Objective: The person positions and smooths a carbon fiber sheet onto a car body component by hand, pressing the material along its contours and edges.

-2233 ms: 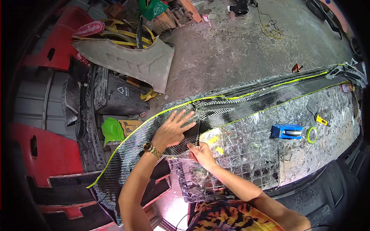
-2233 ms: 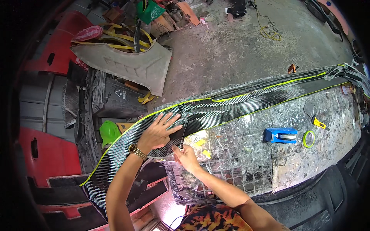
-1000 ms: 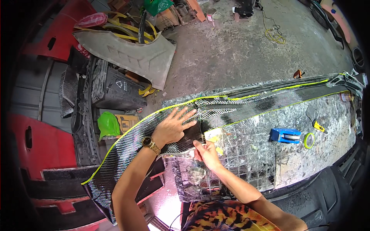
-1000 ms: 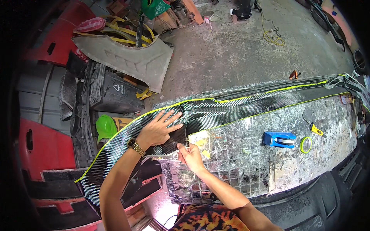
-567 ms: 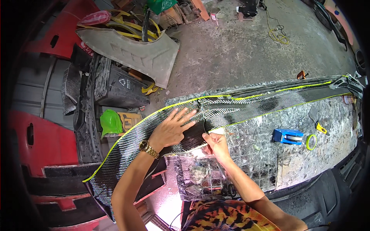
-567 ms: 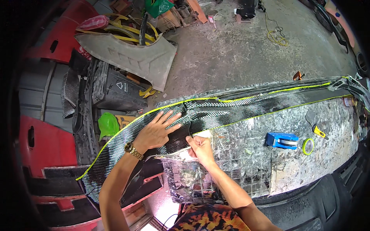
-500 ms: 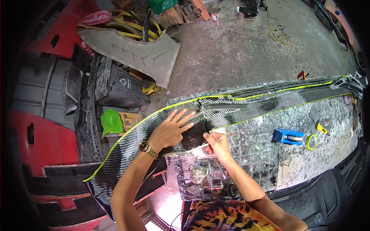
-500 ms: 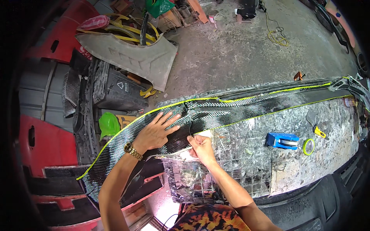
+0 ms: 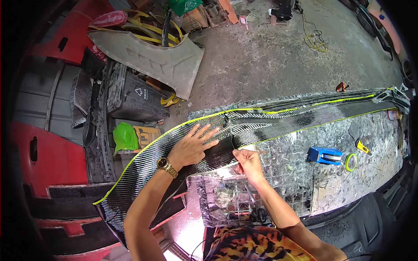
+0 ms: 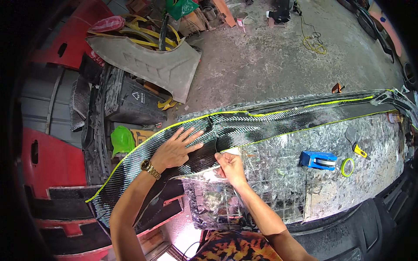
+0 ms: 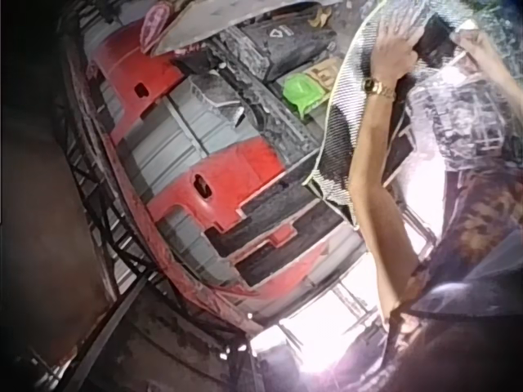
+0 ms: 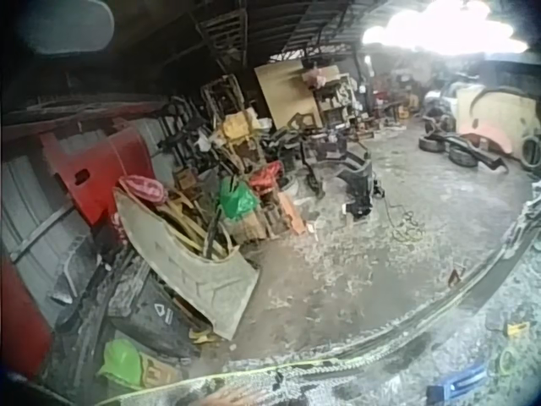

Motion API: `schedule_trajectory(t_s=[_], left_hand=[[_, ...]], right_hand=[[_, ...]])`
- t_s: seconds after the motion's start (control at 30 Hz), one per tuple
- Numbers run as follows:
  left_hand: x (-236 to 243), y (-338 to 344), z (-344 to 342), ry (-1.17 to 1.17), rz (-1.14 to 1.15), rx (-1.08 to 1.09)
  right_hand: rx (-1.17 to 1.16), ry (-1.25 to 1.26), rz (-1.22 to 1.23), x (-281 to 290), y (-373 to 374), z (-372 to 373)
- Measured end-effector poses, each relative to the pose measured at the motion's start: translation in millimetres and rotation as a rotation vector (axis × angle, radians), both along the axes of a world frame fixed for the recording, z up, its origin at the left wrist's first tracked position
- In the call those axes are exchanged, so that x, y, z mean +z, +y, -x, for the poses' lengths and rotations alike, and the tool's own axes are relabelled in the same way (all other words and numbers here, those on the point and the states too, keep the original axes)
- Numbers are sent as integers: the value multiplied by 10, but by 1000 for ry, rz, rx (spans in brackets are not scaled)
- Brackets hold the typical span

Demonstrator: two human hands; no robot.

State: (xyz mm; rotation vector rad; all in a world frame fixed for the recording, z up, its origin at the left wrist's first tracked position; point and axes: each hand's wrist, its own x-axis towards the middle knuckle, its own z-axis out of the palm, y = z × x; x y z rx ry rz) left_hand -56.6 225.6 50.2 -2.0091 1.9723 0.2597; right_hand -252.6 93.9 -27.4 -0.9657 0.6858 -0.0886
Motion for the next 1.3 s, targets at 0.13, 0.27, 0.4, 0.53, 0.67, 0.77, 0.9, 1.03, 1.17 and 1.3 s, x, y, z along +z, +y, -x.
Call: schedule_trajectory(t_s=[0.13, 0.27, 0.4, 0.53, 0.67, 0.77, 0.9, 1.03, 1.17, 1.3], left_hand=[[-2, -13, 8, -50, -8, -31], [-19, 34, -14, -31, -6, -22], [-40, 53, -35, 10, 6, -6], [8, 0, -27, 60, 20, 5], [38, -13, -28, 111, 21, 16], [29, 2, -38, 100, -19, 14], [41, -24, -31, 52, -73, 1], [36, -7, -23, 84, -61, 19], [32, -2, -35, 108, -20, 12], [-36, 0, -11, 82, 0, 27]], right_hand=[[12, 30, 169, 22, -173, 190], [19, -39, 744, 180, -295, 352], [392, -130, 1296, 182, -349, 405], [272, -316, 1509, -38, -232, 281], [317, -374, 1538, -35, -192, 271], [307, -405, 1525, -31, -193, 287], [293, -436, 1451, -26, -264, 303], [230, -478, 1228, 257, -537, 159], [471, -496, 1158, 341, -721, -273], [695, -524, 1241, 84, -609, -412]])
